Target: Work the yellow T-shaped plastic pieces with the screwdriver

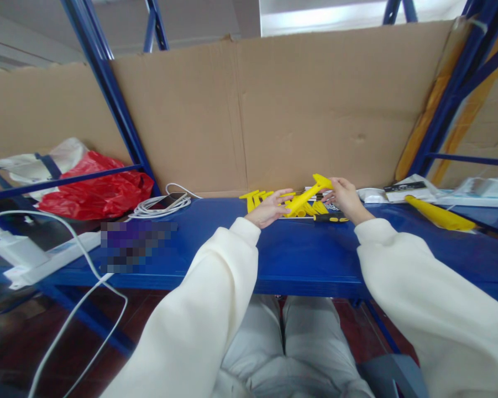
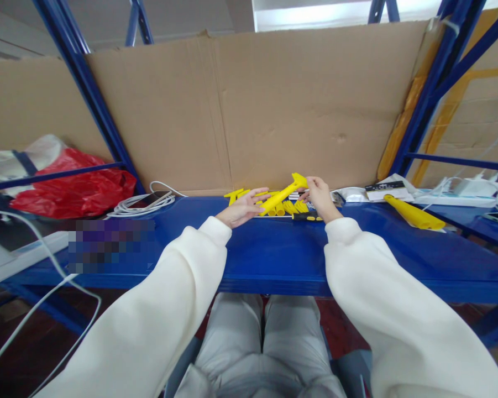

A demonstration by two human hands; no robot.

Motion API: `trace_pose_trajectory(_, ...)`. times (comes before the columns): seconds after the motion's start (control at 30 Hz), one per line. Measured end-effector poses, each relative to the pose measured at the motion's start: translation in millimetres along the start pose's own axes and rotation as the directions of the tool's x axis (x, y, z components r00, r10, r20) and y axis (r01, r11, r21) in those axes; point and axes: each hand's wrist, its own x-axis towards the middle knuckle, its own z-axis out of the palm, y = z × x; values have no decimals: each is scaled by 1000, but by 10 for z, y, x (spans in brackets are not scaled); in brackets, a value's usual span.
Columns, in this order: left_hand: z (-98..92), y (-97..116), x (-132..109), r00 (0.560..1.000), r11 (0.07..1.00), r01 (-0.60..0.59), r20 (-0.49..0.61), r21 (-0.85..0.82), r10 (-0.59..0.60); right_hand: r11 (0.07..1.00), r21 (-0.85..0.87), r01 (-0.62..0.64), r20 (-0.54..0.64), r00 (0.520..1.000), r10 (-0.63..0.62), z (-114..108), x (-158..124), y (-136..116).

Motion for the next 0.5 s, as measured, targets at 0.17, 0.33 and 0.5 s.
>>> trace_pose_trajectory(0.17, 11, -67, 50, 999, 990, -5, -45, 141, 12, 1000, 15, -19, -23, 1000, 20, 39, -9, 17)
trace_pose_trajectory(0.33, 16, -85, 64, 963, 835, -83, -171, 543, 206, 999, -40, 2, 46, 999, 0, 199, -133, -8)
trace_pose_trajectory(0.5, 0, -74, 41, 936, 590, -108, -118, 800, 332, 999, -32, 8, 101, 995, -5, 349, -246, -67)
